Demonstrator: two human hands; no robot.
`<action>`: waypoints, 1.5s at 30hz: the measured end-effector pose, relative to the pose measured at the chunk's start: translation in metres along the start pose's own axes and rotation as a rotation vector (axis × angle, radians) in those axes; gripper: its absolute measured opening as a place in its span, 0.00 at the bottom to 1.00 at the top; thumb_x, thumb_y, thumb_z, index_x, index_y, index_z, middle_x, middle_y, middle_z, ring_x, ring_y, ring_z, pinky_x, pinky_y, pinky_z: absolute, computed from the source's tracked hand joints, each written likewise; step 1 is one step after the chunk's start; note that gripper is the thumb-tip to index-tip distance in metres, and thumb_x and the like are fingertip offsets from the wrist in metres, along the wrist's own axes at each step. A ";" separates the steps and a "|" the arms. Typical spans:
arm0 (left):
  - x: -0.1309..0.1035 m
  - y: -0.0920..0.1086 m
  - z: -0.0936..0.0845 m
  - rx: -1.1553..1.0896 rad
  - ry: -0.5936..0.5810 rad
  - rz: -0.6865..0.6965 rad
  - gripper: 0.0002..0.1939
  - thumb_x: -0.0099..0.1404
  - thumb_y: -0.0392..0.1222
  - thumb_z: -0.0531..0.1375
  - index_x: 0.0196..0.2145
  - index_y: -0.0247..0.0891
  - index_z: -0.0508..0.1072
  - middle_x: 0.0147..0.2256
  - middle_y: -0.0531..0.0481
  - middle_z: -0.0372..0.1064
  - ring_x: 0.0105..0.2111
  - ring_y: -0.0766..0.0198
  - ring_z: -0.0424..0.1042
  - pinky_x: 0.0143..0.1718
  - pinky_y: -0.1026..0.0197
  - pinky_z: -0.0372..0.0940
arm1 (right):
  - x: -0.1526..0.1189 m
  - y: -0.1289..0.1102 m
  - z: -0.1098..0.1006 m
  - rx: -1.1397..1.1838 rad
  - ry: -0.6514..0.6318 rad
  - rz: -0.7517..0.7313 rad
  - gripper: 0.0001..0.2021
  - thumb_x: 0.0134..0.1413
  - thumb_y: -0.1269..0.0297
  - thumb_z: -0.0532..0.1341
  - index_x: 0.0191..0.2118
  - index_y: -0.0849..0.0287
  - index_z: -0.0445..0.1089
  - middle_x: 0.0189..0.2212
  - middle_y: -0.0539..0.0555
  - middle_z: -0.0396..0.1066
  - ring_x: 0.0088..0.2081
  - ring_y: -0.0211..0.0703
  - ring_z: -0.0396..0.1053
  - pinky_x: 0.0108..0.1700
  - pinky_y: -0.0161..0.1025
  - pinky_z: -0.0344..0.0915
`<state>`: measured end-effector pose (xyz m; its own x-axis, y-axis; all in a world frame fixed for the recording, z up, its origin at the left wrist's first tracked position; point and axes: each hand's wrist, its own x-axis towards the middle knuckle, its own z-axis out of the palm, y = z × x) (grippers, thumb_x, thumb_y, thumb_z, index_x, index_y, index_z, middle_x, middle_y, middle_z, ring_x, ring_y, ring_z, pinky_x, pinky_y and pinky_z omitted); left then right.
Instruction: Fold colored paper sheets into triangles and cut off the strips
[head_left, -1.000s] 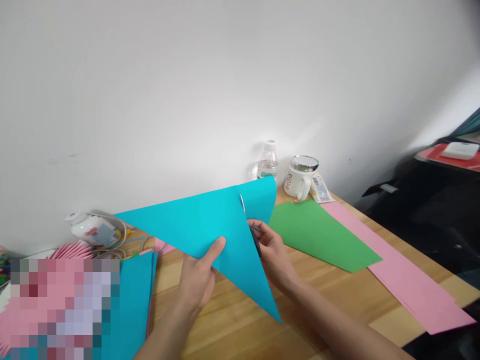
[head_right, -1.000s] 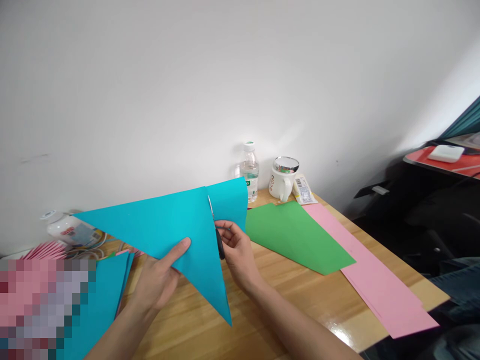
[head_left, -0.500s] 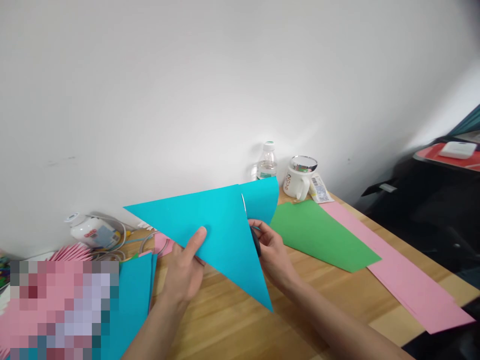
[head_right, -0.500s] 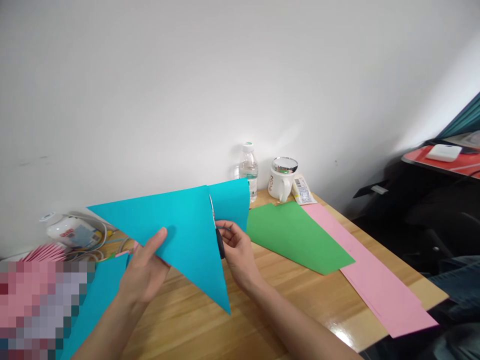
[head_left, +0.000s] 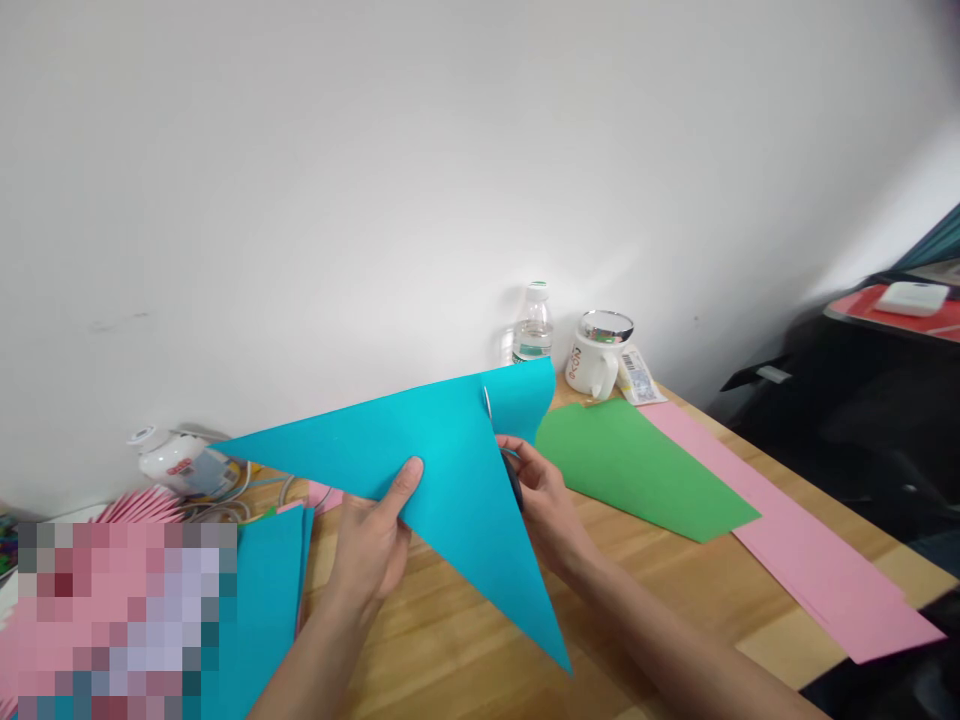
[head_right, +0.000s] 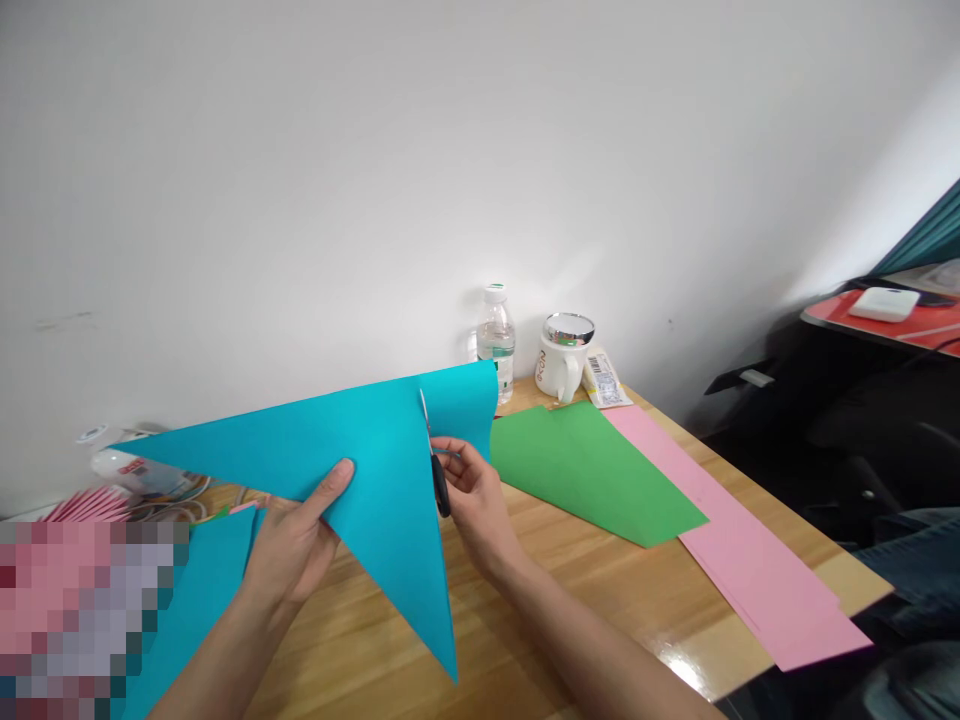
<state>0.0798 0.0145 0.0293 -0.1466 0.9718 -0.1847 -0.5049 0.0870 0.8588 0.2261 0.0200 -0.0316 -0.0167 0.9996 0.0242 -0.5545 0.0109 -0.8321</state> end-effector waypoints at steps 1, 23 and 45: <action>0.000 -0.001 0.000 0.001 -0.004 -0.010 0.39 0.43 0.35 0.70 0.54 0.35 0.64 0.47 0.40 0.71 0.47 0.49 0.69 0.50 0.48 0.65 | 0.000 -0.001 0.000 -0.001 0.008 0.000 0.20 0.39 0.55 0.69 0.38 0.57 0.65 0.29 0.51 0.71 0.24 0.35 0.63 0.25 0.32 0.59; 0.000 -0.003 0.000 0.038 0.011 -0.014 0.33 0.47 0.35 0.68 0.52 0.37 0.66 0.48 0.41 0.70 0.47 0.50 0.70 0.47 0.51 0.68 | 0.001 0.000 -0.003 -0.043 0.008 -0.004 0.21 0.40 0.54 0.68 0.39 0.57 0.65 0.32 0.53 0.71 0.26 0.37 0.65 0.25 0.34 0.61; 0.001 0.002 0.001 0.012 0.051 0.074 0.36 0.46 0.31 0.69 0.53 0.36 0.65 0.49 0.40 0.69 0.50 0.49 0.67 0.53 0.48 0.62 | -0.001 -0.002 0.000 -0.024 -0.056 0.008 0.19 0.38 0.58 0.70 0.38 0.55 0.67 0.28 0.49 0.71 0.25 0.36 0.64 0.25 0.32 0.59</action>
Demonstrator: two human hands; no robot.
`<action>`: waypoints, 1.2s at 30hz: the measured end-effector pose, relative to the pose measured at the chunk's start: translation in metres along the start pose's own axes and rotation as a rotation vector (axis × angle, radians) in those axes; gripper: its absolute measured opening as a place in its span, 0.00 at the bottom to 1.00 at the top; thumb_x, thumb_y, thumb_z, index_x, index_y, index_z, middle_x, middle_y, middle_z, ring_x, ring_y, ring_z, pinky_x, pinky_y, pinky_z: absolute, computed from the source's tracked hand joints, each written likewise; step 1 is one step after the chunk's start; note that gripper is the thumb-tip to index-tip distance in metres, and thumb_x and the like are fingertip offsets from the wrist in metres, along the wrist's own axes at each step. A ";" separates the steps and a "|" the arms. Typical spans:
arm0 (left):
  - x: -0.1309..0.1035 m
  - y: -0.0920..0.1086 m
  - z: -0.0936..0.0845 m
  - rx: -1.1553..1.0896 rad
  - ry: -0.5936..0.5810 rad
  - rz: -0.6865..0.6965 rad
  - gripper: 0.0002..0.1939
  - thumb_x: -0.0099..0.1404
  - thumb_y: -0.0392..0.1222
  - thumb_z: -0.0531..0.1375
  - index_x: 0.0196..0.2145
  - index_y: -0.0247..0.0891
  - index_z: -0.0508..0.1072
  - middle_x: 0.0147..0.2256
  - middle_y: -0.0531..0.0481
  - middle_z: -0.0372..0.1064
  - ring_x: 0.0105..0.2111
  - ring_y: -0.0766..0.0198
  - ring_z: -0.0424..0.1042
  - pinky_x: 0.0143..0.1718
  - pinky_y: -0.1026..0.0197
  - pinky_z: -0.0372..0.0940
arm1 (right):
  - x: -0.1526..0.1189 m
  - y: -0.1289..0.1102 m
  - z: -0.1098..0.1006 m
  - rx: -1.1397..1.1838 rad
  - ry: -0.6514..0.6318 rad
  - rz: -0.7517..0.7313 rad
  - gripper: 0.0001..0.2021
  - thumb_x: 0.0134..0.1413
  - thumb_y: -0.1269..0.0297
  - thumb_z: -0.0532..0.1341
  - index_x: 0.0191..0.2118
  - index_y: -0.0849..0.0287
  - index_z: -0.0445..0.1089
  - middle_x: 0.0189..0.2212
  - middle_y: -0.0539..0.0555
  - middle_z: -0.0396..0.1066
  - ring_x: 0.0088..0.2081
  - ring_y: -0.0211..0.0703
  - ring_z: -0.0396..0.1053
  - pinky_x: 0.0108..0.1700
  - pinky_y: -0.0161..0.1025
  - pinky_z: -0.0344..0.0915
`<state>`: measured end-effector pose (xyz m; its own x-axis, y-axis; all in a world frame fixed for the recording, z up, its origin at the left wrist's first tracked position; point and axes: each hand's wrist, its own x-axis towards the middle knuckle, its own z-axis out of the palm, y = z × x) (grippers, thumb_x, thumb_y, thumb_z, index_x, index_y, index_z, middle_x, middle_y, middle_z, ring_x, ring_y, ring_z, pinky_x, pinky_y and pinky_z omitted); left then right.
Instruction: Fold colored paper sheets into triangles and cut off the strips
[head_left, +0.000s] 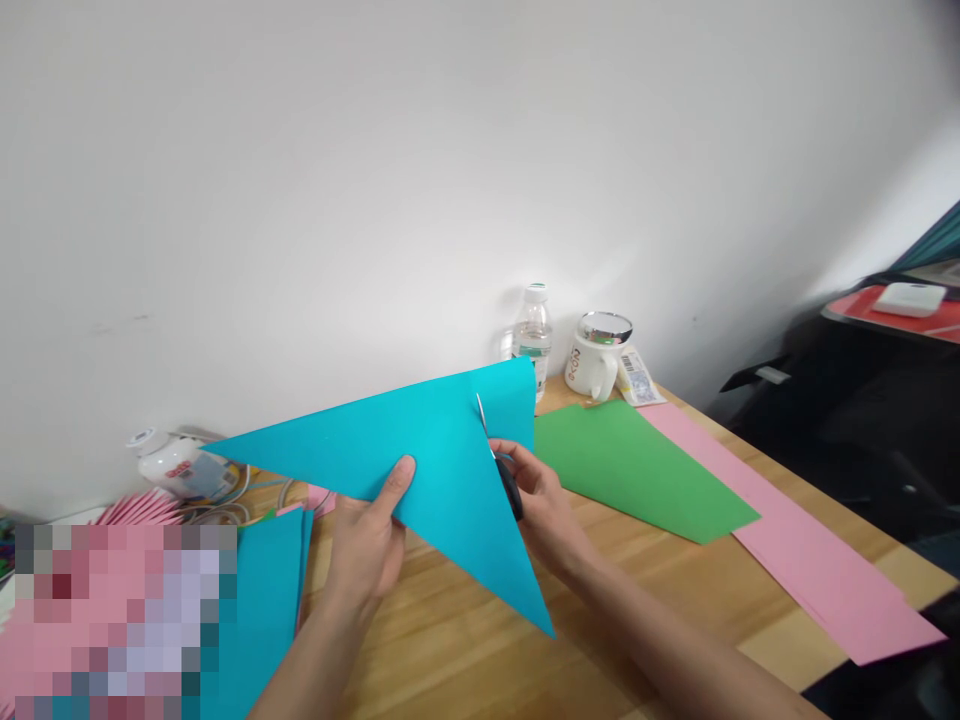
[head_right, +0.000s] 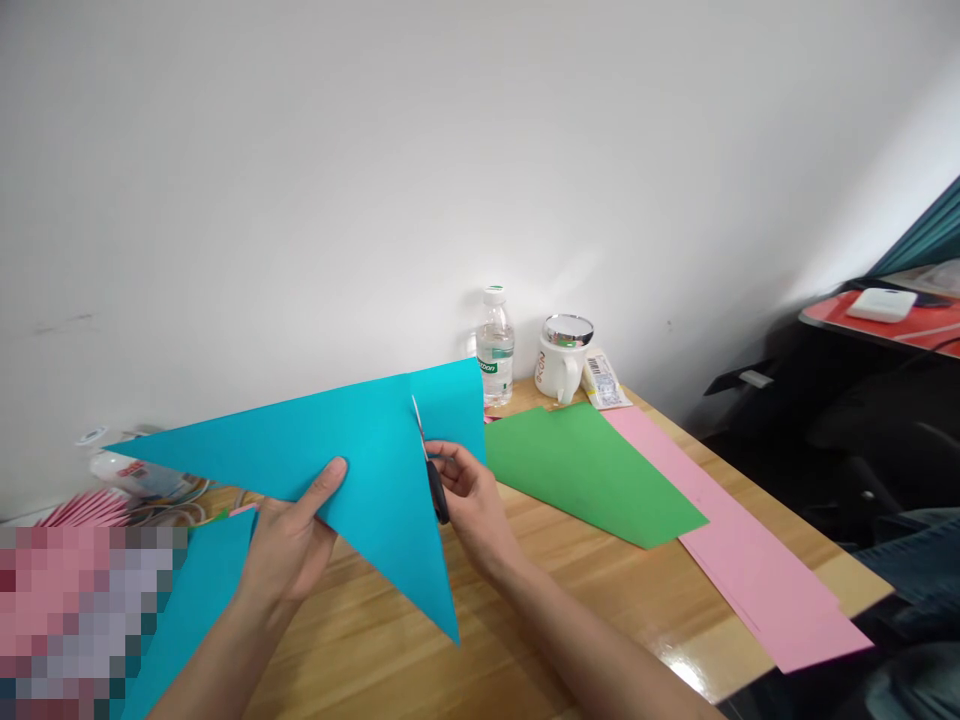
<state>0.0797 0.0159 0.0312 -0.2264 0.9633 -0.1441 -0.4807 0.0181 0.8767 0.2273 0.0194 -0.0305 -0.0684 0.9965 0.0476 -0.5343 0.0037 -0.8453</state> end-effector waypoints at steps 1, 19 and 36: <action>0.000 0.001 0.000 -0.003 0.000 0.004 0.36 0.46 0.31 0.69 0.53 0.36 0.65 0.49 0.40 0.69 0.51 0.50 0.67 0.54 0.48 0.61 | 0.000 0.000 0.000 -0.004 -0.003 0.003 0.19 0.38 0.58 0.70 0.38 0.55 0.68 0.27 0.49 0.71 0.24 0.35 0.64 0.25 0.31 0.58; -0.002 0.005 0.005 -0.003 0.018 -0.004 0.37 0.45 0.32 0.69 0.54 0.36 0.64 0.51 0.39 0.68 0.52 0.49 0.65 0.54 0.48 0.61 | -0.001 0.003 0.000 -0.027 -0.003 -0.005 0.19 0.40 0.53 0.68 0.37 0.56 0.67 0.25 0.49 0.70 0.22 0.35 0.61 0.23 0.32 0.55; -0.001 0.004 0.002 0.005 -0.003 0.012 0.38 0.45 0.32 0.69 0.54 0.38 0.63 0.51 0.40 0.68 0.52 0.50 0.65 0.53 0.48 0.62 | 0.000 0.002 0.001 -0.025 0.006 -0.003 0.20 0.39 0.52 0.68 0.37 0.56 0.67 0.25 0.49 0.70 0.23 0.35 0.63 0.24 0.32 0.57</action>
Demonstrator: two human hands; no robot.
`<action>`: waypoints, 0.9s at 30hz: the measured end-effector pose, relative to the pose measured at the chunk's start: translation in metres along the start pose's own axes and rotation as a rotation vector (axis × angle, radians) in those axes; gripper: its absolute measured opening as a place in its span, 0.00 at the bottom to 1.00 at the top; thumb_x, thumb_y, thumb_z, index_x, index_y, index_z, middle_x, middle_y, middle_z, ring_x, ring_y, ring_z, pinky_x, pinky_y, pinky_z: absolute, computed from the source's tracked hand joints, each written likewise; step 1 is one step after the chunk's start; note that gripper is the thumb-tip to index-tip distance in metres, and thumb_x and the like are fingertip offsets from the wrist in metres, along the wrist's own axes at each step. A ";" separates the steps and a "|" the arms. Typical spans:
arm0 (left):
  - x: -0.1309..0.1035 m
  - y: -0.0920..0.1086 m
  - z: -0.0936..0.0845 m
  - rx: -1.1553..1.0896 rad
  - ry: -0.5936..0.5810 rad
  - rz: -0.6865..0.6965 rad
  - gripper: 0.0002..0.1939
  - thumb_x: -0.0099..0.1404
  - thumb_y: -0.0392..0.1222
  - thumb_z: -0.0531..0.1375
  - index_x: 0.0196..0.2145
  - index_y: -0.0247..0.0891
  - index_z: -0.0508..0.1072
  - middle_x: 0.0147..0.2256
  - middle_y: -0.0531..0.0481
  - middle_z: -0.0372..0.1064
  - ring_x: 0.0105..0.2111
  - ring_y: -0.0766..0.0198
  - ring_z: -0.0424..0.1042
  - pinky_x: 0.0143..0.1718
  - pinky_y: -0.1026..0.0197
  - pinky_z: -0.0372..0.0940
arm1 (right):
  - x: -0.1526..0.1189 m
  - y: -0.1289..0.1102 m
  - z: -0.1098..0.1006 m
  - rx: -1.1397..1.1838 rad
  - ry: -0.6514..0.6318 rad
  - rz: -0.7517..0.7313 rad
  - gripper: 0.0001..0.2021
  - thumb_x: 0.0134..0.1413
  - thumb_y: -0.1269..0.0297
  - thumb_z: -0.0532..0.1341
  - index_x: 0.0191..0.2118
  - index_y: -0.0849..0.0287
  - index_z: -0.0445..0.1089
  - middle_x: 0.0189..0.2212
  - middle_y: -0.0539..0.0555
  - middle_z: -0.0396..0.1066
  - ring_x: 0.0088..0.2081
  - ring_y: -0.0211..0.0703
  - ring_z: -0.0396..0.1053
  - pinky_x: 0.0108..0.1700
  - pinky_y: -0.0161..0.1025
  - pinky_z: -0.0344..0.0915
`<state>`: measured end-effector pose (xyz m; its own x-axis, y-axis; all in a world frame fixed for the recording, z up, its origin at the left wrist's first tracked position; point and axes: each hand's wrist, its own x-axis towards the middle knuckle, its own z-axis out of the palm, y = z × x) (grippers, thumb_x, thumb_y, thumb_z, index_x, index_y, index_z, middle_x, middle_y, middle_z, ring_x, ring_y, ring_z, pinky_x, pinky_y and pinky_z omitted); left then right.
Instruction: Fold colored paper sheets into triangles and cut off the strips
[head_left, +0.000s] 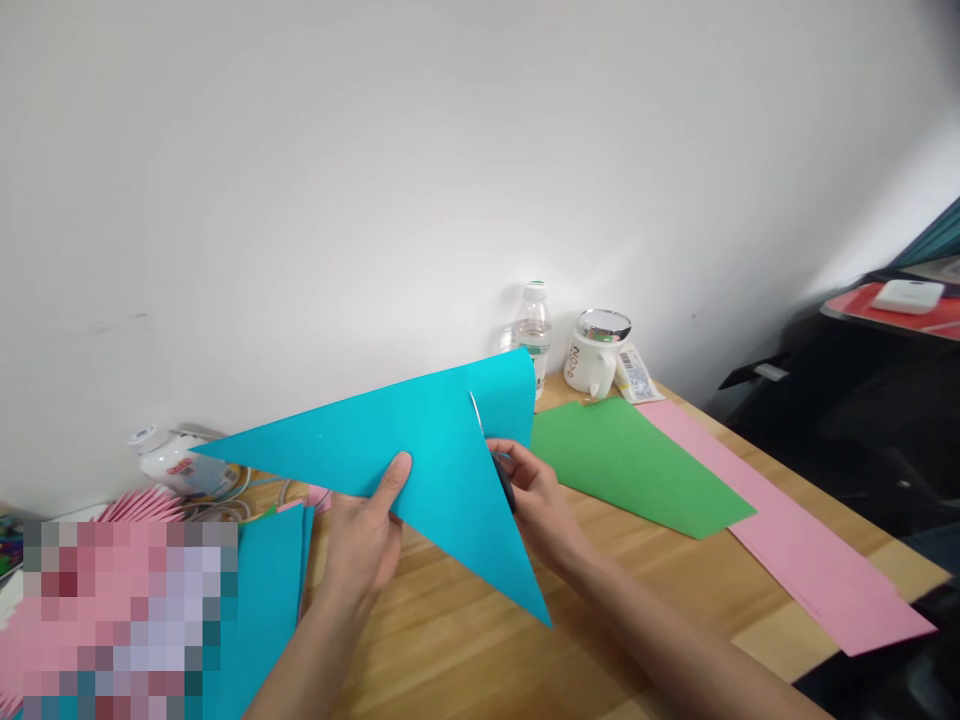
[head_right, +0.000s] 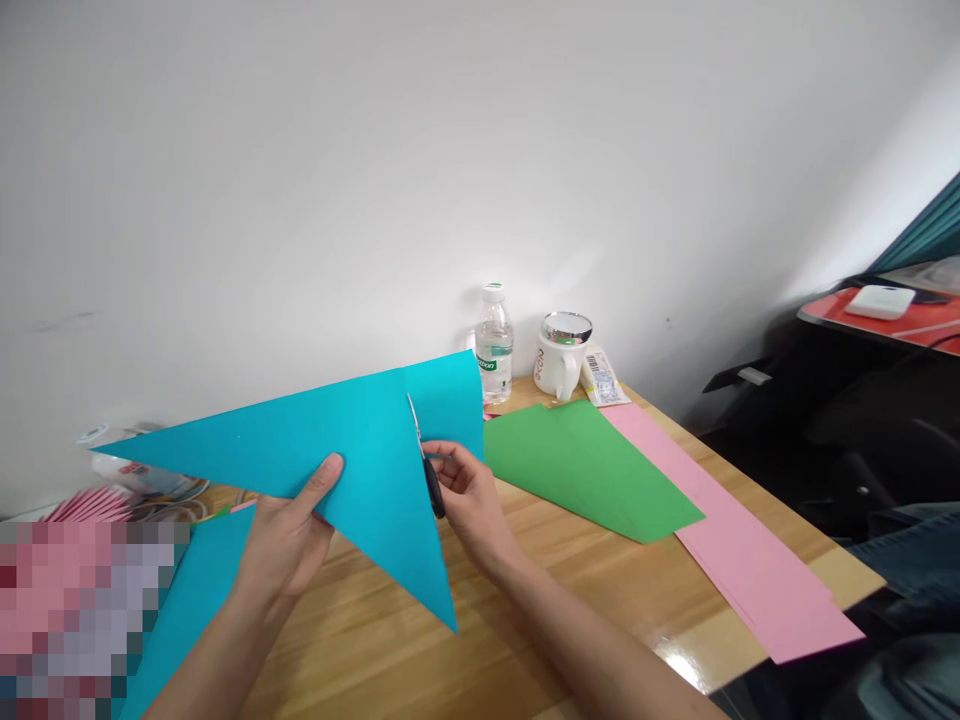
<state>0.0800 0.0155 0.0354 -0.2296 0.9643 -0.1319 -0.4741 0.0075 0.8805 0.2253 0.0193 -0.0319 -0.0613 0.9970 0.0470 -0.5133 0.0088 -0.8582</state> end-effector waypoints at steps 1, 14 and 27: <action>0.000 0.000 -0.001 0.005 -0.001 -0.001 0.37 0.46 0.32 0.69 0.54 0.38 0.64 0.50 0.40 0.68 0.52 0.50 0.65 0.53 0.48 0.62 | 0.000 0.000 0.000 -0.006 -0.009 0.017 0.20 0.39 0.52 0.68 0.37 0.56 0.67 0.25 0.49 0.70 0.23 0.35 0.63 0.24 0.32 0.58; -0.012 -0.020 -0.050 0.046 0.126 -0.058 0.28 0.48 0.37 0.68 0.48 0.37 0.70 0.45 0.42 0.72 0.51 0.51 0.67 0.54 0.50 0.61 | -0.007 0.011 0.014 -0.101 -0.080 0.146 0.21 0.37 0.54 0.69 0.38 0.58 0.68 0.23 0.47 0.68 0.20 0.30 0.58 0.20 0.29 0.51; -0.006 -0.025 -0.056 0.031 0.232 -0.098 0.25 0.53 0.32 0.64 0.50 0.34 0.68 0.43 0.40 0.73 0.49 0.50 0.68 0.53 0.48 0.62 | -0.002 0.027 0.013 -0.108 -0.062 0.181 0.22 0.37 0.51 0.68 0.38 0.58 0.67 0.22 0.46 0.66 0.20 0.31 0.58 0.21 0.31 0.53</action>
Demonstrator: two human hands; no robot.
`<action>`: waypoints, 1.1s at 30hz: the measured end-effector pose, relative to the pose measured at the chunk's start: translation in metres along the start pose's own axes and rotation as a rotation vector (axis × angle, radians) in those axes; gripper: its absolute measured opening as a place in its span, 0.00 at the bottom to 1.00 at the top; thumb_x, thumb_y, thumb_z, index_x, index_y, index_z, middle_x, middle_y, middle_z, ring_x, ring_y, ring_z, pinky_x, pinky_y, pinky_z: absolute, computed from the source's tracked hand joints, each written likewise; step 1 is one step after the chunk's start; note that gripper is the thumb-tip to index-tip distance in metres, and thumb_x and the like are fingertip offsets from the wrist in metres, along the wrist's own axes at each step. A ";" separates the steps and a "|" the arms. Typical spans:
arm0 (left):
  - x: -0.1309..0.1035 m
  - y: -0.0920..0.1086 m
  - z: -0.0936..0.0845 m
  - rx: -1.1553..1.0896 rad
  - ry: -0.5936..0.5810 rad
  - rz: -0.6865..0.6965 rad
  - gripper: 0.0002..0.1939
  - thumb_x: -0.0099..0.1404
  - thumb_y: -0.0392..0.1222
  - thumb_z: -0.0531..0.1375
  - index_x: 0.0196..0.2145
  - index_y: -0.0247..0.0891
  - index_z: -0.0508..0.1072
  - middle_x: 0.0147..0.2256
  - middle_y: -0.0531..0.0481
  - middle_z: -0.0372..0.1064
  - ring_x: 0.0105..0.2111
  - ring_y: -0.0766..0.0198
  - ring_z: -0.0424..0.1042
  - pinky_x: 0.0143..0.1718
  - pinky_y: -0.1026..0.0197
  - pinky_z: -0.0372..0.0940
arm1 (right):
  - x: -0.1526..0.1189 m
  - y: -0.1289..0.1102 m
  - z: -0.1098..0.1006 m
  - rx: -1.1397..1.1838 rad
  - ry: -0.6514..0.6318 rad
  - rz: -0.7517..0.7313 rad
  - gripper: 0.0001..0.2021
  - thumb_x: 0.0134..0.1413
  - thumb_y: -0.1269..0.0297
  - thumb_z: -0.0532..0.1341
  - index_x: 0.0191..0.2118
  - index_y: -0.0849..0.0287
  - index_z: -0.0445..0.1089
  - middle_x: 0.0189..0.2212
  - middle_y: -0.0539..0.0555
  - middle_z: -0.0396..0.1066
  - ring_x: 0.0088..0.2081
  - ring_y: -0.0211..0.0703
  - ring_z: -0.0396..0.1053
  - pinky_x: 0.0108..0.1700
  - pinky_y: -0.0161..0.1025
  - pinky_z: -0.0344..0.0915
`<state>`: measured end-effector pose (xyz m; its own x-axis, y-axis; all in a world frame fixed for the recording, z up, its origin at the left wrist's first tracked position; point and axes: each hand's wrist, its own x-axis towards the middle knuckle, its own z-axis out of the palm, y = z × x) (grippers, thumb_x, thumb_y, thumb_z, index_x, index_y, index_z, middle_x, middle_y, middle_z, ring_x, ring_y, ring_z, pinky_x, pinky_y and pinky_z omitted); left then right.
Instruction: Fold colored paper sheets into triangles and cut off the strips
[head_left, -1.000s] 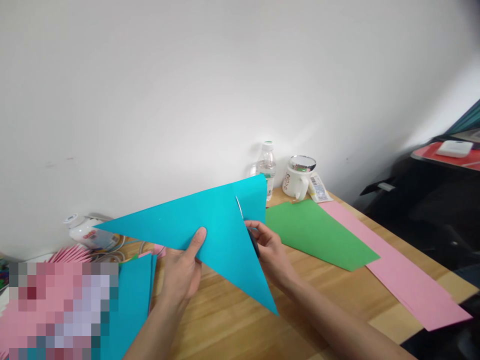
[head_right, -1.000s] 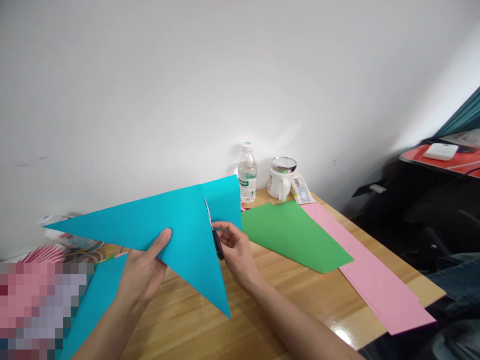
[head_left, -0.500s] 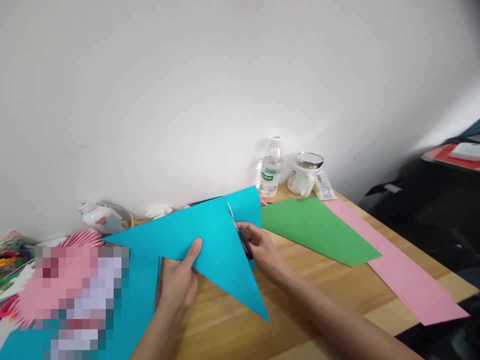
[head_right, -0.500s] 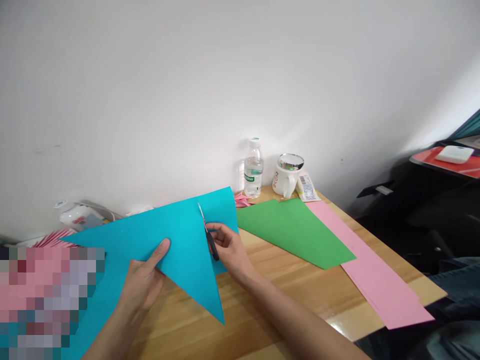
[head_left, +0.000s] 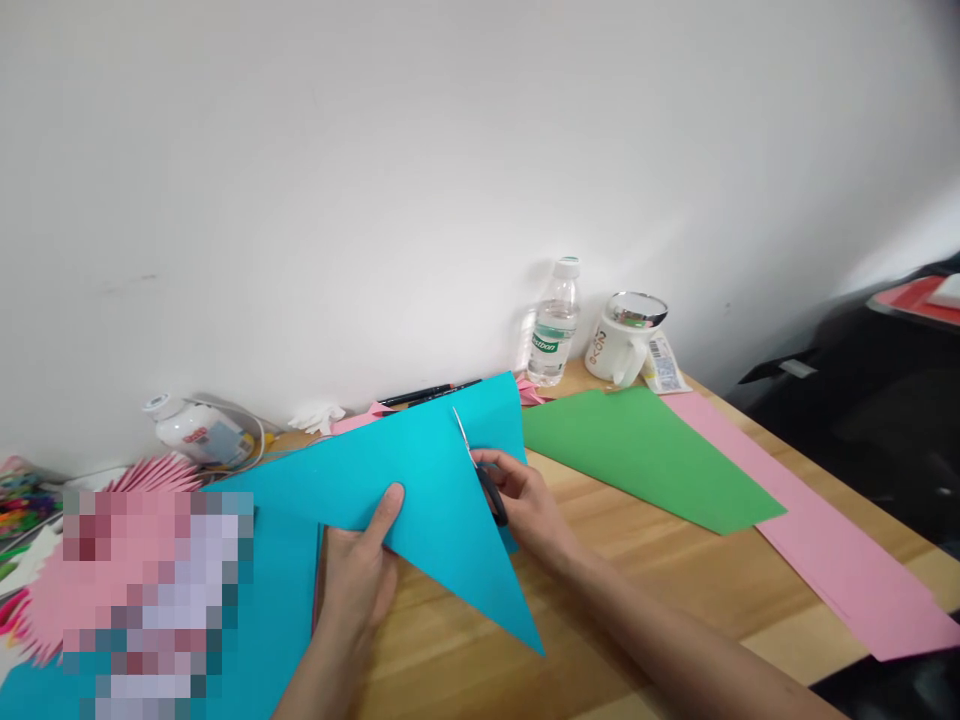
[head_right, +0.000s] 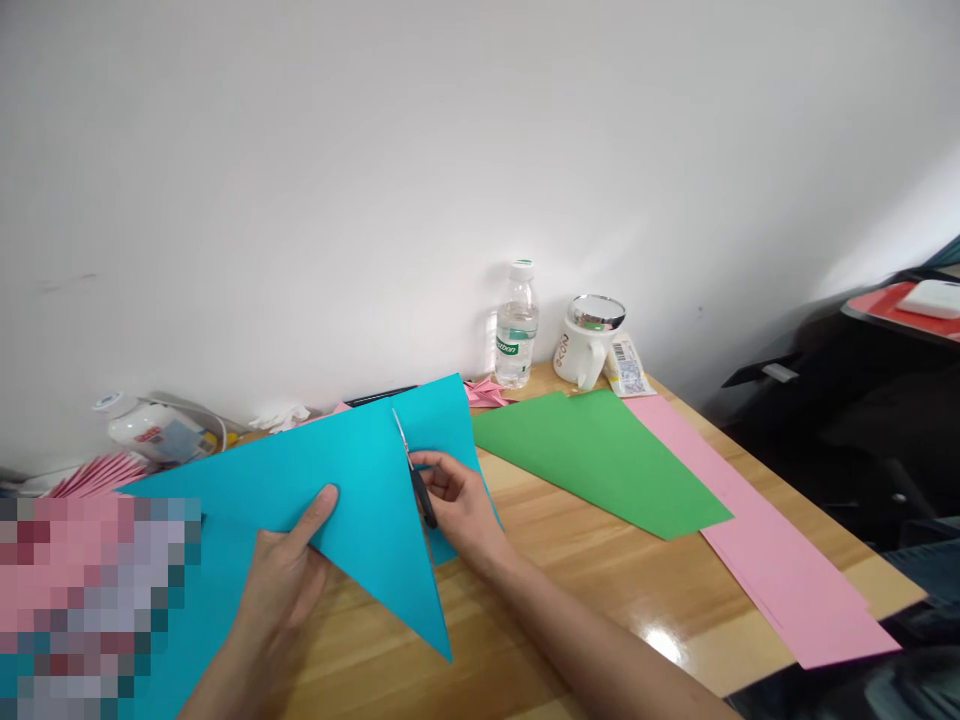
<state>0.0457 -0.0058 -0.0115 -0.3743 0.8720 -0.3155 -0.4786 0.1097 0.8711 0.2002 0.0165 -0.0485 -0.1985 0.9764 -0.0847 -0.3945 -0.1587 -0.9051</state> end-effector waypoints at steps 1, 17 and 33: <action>0.001 -0.001 -0.001 0.002 -0.003 -0.002 0.26 0.53 0.32 0.64 0.50 0.35 0.68 0.43 0.40 0.73 0.49 0.50 0.68 0.52 0.48 0.62 | 0.000 0.001 0.000 0.007 0.004 0.002 0.22 0.37 0.52 0.68 0.38 0.58 0.67 0.21 0.46 0.66 0.20 0.31 0.58 0.21 0.30 0.53; -0.003 0.004 -0.001 0.008 0.067 -0.052 0.28 0.55 0.30 0.62 0.53 0.38 0.65 0.44 0.41 0.72 0.49 0.50 0.68 0.52 0.47 0.63 | -0.003 0.013 0.003 0.035 0.018 -0.046 0.19 0.40 0.53 0.68 0.37 0.57 0.69 0.23 0.48 0.67 0.23 0.34 0.63 0.26 0.33 0.60; -0.005 0.001 -0.005 0.027 -0.008 -0.080 0.31 0.51 0.34 0.66 0.53 0.37 0.66 0.44 0.40 0.72 0.49 0.48 0.68 0.52 0.46 0.62 | -0.004 0.004 0.001 0.055 0.007 -0.006 0.22 0.39 0.52 0.68 0.39 0.57 0.68 0.26 0.49 0.71 0.23 0.34 0.64 0.25 0.31 0.59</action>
<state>0.0429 -0.0129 -0.0108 -0.3292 0.8640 -0.3810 -0.4851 0.1915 0.8533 0.1986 0.0121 -0.0518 -0.1898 0.9783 -0.0827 -0.4448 -0.1608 -0.8811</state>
